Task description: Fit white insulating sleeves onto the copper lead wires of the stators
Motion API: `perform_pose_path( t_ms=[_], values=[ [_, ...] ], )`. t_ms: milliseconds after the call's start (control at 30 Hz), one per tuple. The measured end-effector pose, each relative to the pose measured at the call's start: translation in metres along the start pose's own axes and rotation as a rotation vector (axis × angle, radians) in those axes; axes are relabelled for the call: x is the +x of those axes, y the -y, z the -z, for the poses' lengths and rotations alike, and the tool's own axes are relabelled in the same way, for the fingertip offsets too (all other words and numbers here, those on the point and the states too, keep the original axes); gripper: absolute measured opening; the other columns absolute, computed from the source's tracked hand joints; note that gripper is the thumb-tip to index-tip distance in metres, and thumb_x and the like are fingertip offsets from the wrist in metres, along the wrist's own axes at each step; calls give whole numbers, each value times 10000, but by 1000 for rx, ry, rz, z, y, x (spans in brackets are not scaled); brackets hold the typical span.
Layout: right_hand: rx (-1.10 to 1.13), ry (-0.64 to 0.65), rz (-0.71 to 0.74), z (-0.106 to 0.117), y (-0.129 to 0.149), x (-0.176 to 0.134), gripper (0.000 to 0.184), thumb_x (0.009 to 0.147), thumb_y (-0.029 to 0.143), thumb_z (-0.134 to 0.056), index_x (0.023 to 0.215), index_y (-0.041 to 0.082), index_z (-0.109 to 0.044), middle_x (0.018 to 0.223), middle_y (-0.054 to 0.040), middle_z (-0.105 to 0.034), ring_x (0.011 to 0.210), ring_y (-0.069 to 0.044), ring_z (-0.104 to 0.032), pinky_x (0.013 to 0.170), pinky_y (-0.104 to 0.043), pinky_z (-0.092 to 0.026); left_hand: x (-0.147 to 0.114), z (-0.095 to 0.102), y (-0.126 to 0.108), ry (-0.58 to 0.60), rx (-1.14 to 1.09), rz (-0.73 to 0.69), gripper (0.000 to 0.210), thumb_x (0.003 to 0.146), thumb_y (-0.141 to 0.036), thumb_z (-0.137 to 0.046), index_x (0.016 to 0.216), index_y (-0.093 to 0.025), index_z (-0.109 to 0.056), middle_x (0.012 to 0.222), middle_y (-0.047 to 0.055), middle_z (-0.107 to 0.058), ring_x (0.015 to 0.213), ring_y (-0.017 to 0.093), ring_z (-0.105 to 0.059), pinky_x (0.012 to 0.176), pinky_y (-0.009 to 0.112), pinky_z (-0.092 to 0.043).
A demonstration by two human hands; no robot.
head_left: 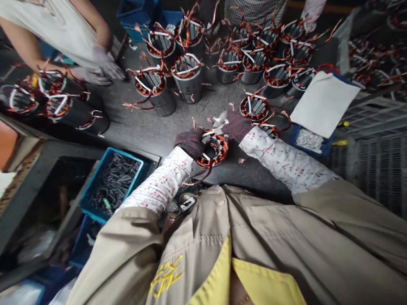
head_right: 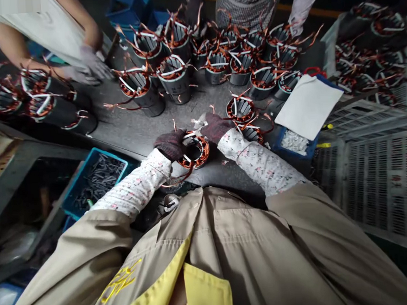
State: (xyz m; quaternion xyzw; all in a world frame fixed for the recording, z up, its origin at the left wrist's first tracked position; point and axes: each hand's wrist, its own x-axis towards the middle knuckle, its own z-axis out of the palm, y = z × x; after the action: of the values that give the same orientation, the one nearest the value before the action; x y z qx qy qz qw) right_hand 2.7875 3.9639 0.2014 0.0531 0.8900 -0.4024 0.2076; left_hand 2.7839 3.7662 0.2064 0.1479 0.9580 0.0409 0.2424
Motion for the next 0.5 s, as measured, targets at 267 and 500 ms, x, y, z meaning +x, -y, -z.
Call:
perform_pose_path(
  t_ms=[267, 500],
  values=[
    [-634, -42, 243, 25, 23, -1, 341, 1026, 266, -947, 1317, 127, -836, 1477, -228, -834, 1427, -405, -802, 1278, -591, -627, -6, -5, -10, -9, -101, 53, 480, 1230, -524, -572, 1556, -245, -787, 1464, 178, -888, 1358, 389, -863, 1069, 446, -661],
    [-743, 269, 131, 20, 48, 20, 695, 932, -86, -830, 510, 196, -354, 586, 7, -468, 1292, -394, -794, 1303, -723, -514, -3, -15, -6, -67, -104, 34, 461, 1240, -481, -570, 1550, -223, -792, 1508, 203, -861, 1344, 404, -867, 1102, 501, -677]
  ],
)
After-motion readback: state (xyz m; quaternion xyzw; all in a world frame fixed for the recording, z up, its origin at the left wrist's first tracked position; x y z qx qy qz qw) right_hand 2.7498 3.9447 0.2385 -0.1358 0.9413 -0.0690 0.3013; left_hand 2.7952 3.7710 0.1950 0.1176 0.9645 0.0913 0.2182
